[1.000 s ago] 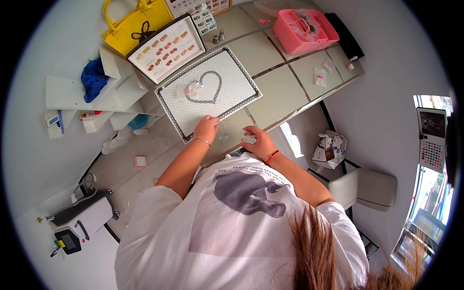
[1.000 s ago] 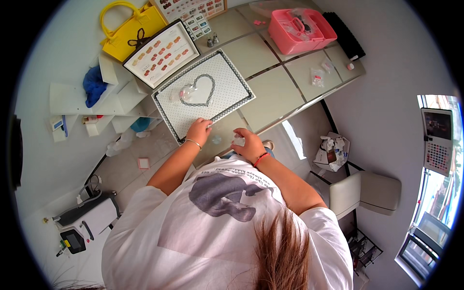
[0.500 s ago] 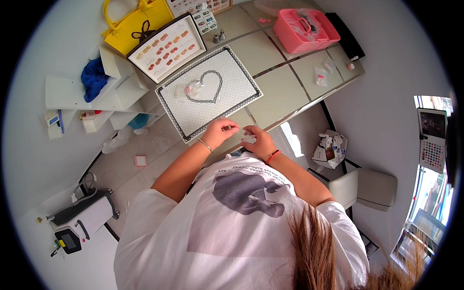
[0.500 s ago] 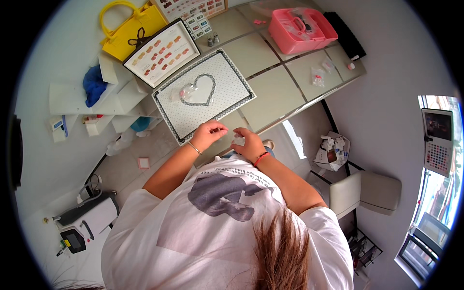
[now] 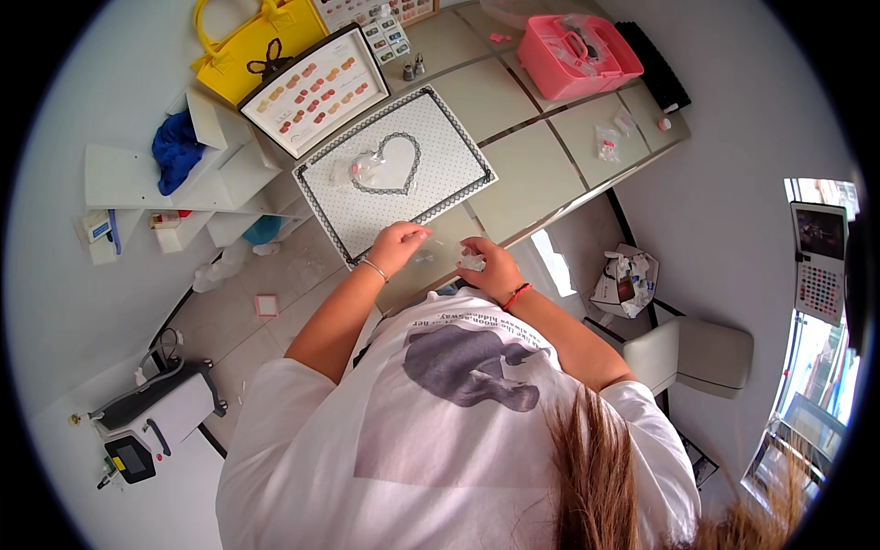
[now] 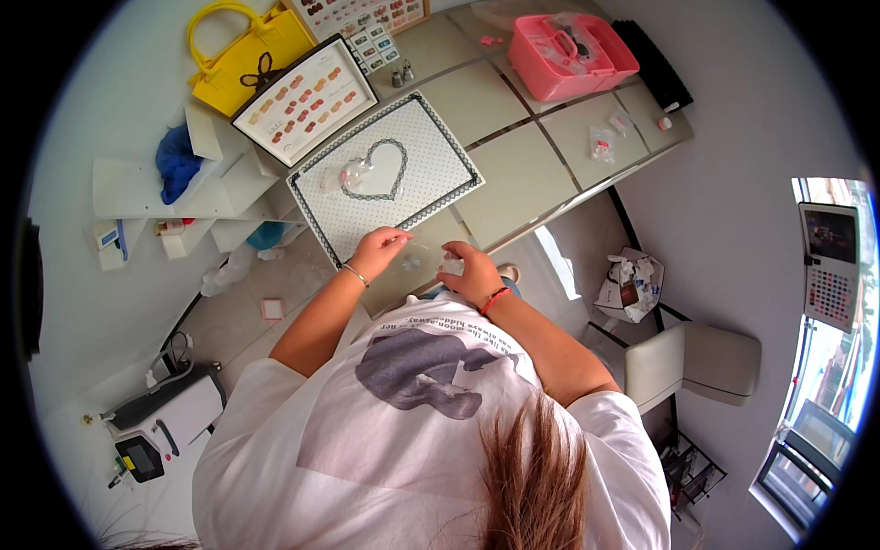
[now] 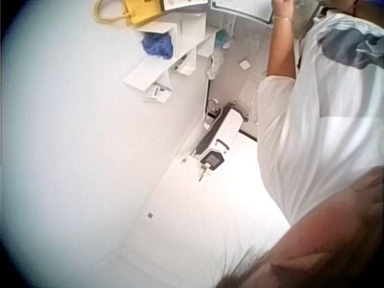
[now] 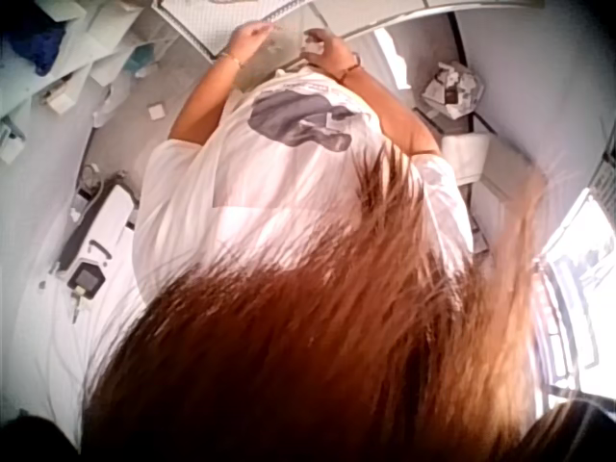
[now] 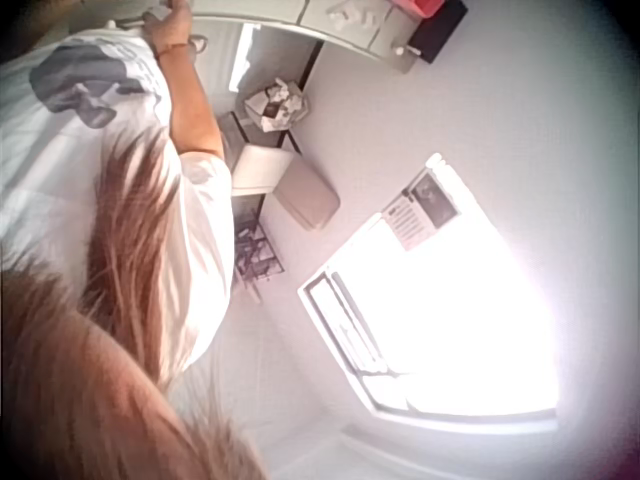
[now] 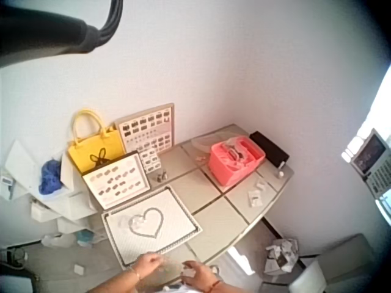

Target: The person assembles a heart-shaped design on a white pegboard using small clear plastic pieces. They pick up individual pieces from a container and place them onto the board, gradually forming the heart outline. The person also handles a small plastic bag containing additional pieces.

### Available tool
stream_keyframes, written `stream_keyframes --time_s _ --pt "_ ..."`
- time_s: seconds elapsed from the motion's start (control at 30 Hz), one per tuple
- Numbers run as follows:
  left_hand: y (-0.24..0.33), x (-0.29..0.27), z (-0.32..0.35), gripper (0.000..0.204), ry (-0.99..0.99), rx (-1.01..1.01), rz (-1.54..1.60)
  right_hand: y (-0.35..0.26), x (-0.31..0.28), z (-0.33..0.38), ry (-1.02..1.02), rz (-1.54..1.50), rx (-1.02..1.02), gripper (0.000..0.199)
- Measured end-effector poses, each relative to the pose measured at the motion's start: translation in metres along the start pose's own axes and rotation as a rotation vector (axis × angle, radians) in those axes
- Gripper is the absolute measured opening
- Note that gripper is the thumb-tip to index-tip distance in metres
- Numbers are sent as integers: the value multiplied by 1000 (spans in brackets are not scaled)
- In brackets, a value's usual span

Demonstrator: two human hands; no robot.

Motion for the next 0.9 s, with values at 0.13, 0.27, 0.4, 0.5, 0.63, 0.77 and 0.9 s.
stream_keyframes --time_s 0.13,0.27,0.4,0.5,0.63,0.77,0.9 --pt "-21 -10 0 14 168 34 -315 -2 0 0 -2 -1 3 56" --pt "-26 -6 1 19 181 71 -484 0 1 0 1 -4 10 55" --pt "-26 0 1 26 154 59 -581 -2 1 1 -2 6 12 55" --pt "-24 2 2 28 153 60 -625 -2 1 1 0 6 18 55" --pt "-25 1 2 28 142 71 -655 -3 1 2 4 10 9 56" --pt "-27 -1 3 28 153 112 -638 -2 1 1 3 -4 10 56" --pt "-26 -3 3 25 174 140 -567 -2 1 1 3 -1 21 56"
Point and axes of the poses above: each hand's wrist, its own z-axis away from the middle knuckle, its own x-axis out of the palm, y = z × x, the point moved 4 cm from there along -z, towards the middle knuckle, and after that the axes turned 1 degree about y, right-handed, at the moved point
